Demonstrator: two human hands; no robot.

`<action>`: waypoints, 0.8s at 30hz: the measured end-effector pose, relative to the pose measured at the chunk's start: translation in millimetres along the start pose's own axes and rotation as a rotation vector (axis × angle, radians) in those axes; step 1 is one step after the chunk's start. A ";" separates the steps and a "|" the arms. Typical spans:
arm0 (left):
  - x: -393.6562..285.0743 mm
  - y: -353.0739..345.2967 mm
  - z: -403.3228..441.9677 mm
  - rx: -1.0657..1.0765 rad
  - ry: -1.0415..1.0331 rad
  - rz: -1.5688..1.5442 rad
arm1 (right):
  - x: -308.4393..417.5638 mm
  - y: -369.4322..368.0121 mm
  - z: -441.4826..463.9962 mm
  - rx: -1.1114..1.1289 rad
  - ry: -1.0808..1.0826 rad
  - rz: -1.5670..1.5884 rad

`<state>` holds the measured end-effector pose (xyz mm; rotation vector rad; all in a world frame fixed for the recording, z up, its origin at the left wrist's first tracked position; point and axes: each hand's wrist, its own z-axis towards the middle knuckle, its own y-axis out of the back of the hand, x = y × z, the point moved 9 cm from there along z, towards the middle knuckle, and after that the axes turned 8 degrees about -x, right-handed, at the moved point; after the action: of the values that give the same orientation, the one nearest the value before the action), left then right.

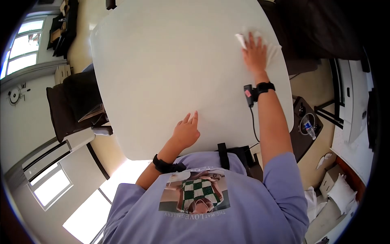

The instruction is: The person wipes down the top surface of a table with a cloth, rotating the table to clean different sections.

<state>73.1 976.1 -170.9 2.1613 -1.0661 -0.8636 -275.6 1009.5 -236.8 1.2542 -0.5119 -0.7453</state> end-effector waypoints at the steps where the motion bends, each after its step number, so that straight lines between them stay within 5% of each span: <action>1: 0.9 -0.9 -2.7 -0.003 -0.005 0.003 | 16.0 0.2 -6.4 0.037 0.038 0.053; 7: 33.0 3.6 -27.6 -0.185 0.033 -0.084 | 90.8 31.0 -64.4 0.108 0.171 0.255; 24: 133.5 -30.8 -110.6 -0.146 -0.088 -0.040 | 237.3 138.1 -318.9 0.341 0.424 0.608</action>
<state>233.5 903.9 -163.0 2.0458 -0.9736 -1.0308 140.1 1060.2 -195.5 1.4191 -0.6385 0.1277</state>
